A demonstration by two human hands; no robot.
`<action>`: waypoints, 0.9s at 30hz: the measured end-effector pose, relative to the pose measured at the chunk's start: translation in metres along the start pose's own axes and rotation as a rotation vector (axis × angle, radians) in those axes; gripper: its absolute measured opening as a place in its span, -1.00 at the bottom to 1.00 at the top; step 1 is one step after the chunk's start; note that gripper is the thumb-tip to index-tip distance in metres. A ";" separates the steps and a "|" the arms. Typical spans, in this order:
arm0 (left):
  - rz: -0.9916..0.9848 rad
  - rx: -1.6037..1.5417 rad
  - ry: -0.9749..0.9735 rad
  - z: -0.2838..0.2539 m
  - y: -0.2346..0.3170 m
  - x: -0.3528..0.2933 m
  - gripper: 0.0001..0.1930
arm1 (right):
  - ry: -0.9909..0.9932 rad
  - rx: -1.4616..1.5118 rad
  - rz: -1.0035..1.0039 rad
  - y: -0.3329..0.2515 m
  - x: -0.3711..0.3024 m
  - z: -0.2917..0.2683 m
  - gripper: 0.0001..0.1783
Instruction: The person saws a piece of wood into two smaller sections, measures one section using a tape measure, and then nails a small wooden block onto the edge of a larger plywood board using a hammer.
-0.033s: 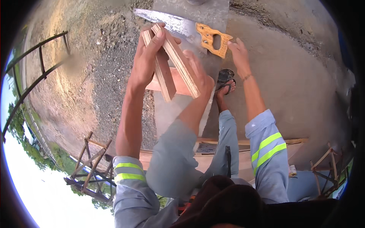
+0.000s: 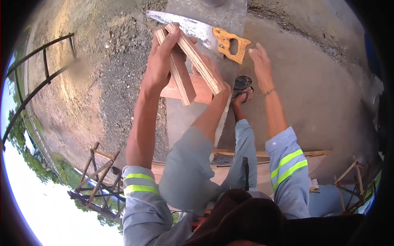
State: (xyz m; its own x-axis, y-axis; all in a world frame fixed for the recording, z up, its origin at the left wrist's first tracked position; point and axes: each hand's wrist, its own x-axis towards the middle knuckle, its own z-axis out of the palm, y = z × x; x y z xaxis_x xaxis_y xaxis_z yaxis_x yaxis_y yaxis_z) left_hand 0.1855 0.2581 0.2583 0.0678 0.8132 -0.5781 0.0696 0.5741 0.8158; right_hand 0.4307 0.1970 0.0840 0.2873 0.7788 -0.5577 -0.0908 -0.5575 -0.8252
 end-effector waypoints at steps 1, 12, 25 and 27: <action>-0.028 -0.131 0.040 0.012 0.010 0.004 -0.43 | -0.104 0.075 -0.068 -0.018 -0.024 -0.014 -0.48; -0.017 -0.577 -0.134 0.156 0.141 -0.059 -0.56 | -0.028 0.068 -0.871 -0.216 -0.206 -0.078 -0.72; -0.267 -0.481 -0.377 0.349 0.021 -0.153 -0.54 | 0.428 0.489 -0.250 -0.136 -0.316 -0.312 -0.72; -0.281 -0.291 -0.501 0.376 0.007 -0.168 -0.51 | 0.757 -0.065 -0.359 -0.097 -0.348 -0.339 -0.52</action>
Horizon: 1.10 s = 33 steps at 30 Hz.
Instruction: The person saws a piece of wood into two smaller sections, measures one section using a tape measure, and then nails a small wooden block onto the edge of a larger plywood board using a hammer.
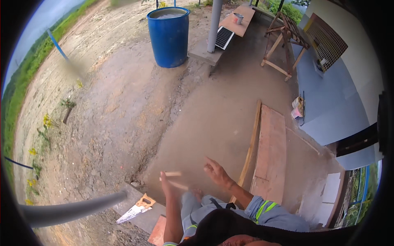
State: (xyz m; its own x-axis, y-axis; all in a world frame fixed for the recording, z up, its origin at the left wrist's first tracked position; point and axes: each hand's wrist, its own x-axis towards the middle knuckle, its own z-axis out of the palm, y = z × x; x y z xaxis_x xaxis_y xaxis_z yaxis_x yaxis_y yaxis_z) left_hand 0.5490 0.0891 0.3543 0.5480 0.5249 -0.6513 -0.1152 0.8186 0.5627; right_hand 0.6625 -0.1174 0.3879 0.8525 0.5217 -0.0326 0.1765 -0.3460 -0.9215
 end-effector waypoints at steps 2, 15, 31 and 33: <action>-0.057 0.198 -0.169 0.026 -0.022 -0.004 -0.49 | -0.024 0.035 -0.053 0.021 -0.023 -0.049 -0.39; 0.196 0.851 -0.823 0.263 0.013 0.047 -0.40 | 0.042 0.364 0.011 0.026 0.075 -0.147 -0.43; 0.101 0.930 -0.730 0.576 -0.003 0.320 -0.41 | 0.235 0.039 1.445 0.336 -0.046 -0.249 -0.72; 0.132 1.036 -0.841 0.626 -0.030 0.368 -0.44 | 0.332 0.148 1.365 0.356 0.002 -0.261 -0.76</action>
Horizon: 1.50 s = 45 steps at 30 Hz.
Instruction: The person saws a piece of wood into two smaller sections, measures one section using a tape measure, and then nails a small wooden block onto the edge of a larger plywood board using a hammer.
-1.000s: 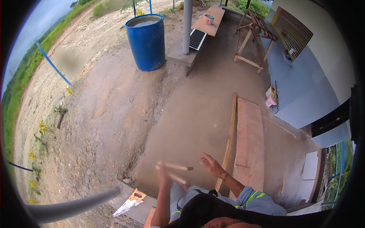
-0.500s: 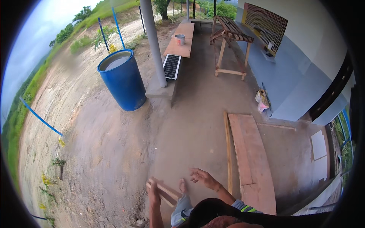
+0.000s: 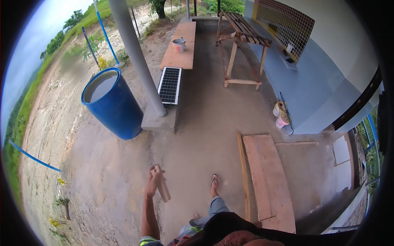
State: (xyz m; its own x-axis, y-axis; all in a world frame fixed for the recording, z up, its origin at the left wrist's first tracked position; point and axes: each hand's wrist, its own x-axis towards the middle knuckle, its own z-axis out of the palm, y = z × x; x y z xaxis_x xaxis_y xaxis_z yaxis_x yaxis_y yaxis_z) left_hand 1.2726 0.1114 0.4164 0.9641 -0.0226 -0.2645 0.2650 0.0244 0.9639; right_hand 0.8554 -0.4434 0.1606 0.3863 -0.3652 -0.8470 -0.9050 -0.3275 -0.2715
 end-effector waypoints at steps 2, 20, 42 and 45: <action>-0.034 0.236 0.030 0.004 -0.035 0.055 -0.45 | -0.006 0.071 -0.145 -0.047 0.042 0.009 -0.81; -0.531 0.681 0.111 0.055 -0.183 0.358 -0.64 | 0.502 0.484 -0.534 -0.685 0.301 -0.300 -0.67; -0.281 0.358 0.134 0.289 0.113 1.126 -0.65 | -0.054 0.474 -0.149 -1.102 0.634 -0.501 -0.67; -0.317 0.197 0.229 0.287 0.102 1.149 -0.73 | 0.109 0.303 -0.368 -1.246 0.704 -0.602 -0.65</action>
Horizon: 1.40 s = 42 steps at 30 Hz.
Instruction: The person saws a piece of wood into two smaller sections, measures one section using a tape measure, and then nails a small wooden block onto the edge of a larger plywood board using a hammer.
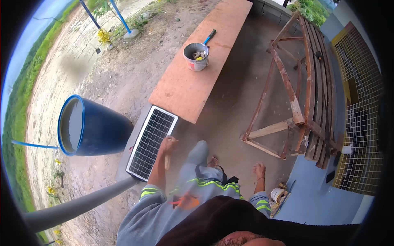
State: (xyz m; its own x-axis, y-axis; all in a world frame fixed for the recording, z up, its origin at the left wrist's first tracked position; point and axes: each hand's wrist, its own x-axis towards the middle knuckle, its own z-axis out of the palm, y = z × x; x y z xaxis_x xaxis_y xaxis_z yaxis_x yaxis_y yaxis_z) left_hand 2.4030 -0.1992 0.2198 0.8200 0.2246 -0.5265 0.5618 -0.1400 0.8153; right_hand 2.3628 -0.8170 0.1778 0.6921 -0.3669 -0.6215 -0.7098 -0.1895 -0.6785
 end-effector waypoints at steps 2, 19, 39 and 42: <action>-0.107 -0.056 0.083 -0.009 0.009 0.035 -0.74 | 0.040 0.020 -0.127 -0.094 0.052 -0.004 -0.65; -0.208 -0.711 0.440 0.096 0.260 0.481 -0.08 | -0.150 0.081 0.435 -0.211 0.116 0.022 -0.64; 0.083 0.765 0.533 0.178 0.395 0.572 -0.73 | -0.081 -0.053 -0.051 -0.702 0.715 0.017 -0.63; 0.060 0.729 0.458 0.200 0.451 0.607 -0.66 | -0.043 -0.021 -0.215 -0.799 0.826 0.018 -0.63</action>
State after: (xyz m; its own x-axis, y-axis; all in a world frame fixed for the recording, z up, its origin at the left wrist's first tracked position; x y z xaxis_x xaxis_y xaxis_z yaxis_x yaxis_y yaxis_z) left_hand 3.1760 -0.3188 0.2202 0.8137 0.5417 -0.2110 0.5776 -0.7127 0.3980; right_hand 3.5035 -0.9520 0.1992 0.8328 -0.2766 -0.4796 -0.5471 -0.2783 -0.7895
